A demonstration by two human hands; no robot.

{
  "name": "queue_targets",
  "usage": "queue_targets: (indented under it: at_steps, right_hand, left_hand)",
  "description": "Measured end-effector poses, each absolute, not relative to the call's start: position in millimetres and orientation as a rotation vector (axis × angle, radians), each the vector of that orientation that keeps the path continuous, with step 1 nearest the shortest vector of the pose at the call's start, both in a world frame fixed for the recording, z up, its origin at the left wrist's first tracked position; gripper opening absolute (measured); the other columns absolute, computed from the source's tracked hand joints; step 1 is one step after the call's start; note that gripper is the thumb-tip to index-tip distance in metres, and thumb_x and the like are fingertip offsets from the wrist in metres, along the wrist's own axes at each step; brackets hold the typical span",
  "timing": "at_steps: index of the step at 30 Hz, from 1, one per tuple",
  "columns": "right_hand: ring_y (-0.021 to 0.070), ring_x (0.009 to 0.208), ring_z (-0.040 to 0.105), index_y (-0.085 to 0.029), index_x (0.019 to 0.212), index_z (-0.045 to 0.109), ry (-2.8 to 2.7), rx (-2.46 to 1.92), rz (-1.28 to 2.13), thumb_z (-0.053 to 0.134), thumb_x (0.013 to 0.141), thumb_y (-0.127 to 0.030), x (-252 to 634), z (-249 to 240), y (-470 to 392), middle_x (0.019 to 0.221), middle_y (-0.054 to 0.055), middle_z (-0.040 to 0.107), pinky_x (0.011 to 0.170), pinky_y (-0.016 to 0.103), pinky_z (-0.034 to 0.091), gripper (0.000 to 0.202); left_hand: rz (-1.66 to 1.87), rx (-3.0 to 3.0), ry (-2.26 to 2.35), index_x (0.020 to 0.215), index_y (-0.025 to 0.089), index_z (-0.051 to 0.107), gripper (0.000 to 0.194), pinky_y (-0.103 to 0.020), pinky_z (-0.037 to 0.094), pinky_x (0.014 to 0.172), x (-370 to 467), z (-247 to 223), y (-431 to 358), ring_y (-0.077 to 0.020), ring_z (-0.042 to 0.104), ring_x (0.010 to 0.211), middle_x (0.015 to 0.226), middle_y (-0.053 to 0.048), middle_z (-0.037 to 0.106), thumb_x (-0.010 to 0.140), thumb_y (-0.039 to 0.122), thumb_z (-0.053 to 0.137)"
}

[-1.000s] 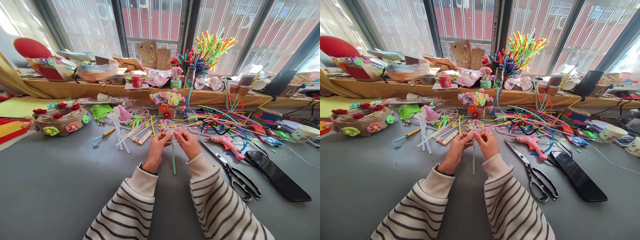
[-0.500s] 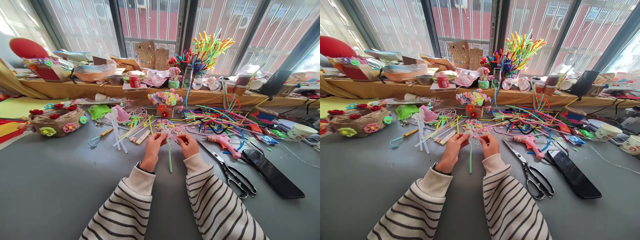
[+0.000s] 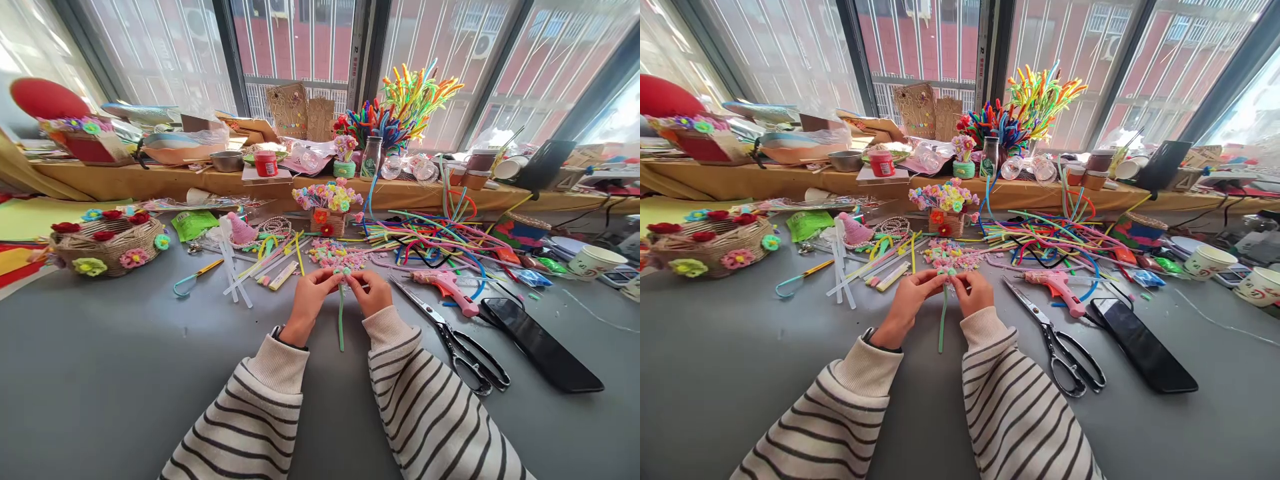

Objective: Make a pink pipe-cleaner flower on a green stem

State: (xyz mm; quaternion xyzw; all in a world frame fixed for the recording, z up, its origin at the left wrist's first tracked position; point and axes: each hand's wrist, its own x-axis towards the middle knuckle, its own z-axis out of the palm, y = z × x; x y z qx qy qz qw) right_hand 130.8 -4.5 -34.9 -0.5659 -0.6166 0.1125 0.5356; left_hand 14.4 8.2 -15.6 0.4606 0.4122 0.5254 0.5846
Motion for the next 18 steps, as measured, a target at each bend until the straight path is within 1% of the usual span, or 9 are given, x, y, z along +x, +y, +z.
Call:
queue_targets:
  at_steps: [3,6,10,13,18]
  right_hand:
    - [0.0110,0.050,0.051,-0.014,0.062,0.056,-1.474,-1.356,0.233,0.046,0.069,-0.032,130.5,-35.7,-4.2,0.058,0.003,0.056,0.046,0.021,0.040,0.021]
    - [0.0103,0.047,0.048,-0.014,0.059,0.055,-1.516,-1.393,0.167,0.046,0.068,-0.029,129.7,-35.8,-4.8,0.055,0.002,0.054,0.046,0.021,0.039,0.019]
    - [0.0099,0.046,0.044,-0.015,0.055,0.051,-1.556,-1.464,0.062,0.046,0.067,-0.025,127.8,-38.4,-4.8,0.051,0.001,0.051,0.047,0.022,0.037,0.017]
    - [0.0109,0.049,0.045,-0.015,0.056,0.049,-1.572,-1.453,-0.023,0.044,0.068,-0.024,126.3,-39.0,-4.9,0.054,0.001,0.049,0.049,0.023,0.038,0.016]
    - [0.0109,0.053,0.045,-0.014,0.064,0.053,-1.562,-1.361,-0.031,0.040,0.074,-0.030,126.6,-34.9,-6.0,0.060,0.003,0.050,0.050,0.023,0.039,0.022]
  left_hand:
    - [1.223,1.248,1.020,0.069,0.012,0.060,0.024,-0.027,0.045,0.066,13.8,-17.2,8.5,-0.0124,0.055,0.063,0.066,-0.003,0.060,0.053,0.029,0.061]
    - [1.224,1.526,1.158,0.067,0.013,0.061,0.021,-0.026,0.044,0.062,13.9,-17.5,6.8,-0.0140,0.055,0.062,0.065,-0.004,0.061,0.056,0.031,0.058]
    - [1.236,1.804,1.298,0.067,0.014,0.062,0.018,-0.026,0.042,0.064,15.9,-16.4,3.7,-0.0150,0.056,0.065,0.069,-0.005,0.062,0.060,0.029,0.054]
    - [1.263,1.814,1.300,0.068,0.014,0.061,0.018,-0.025,0.043,0.064,16.3,-15.9,3.2,-0.0144,0.056,0.065,0.069,-0.005,0.062,0.062,0.029,0.053]
    - [1.284,1.590,1.227,0.073,0.013,0.058,0.025,-0.024,0.045,0.060,14.3,-16.5,5.4,-0.0138,0.056,0.062,0.069,-0.005,0.061,0.061,0.035,0.053]
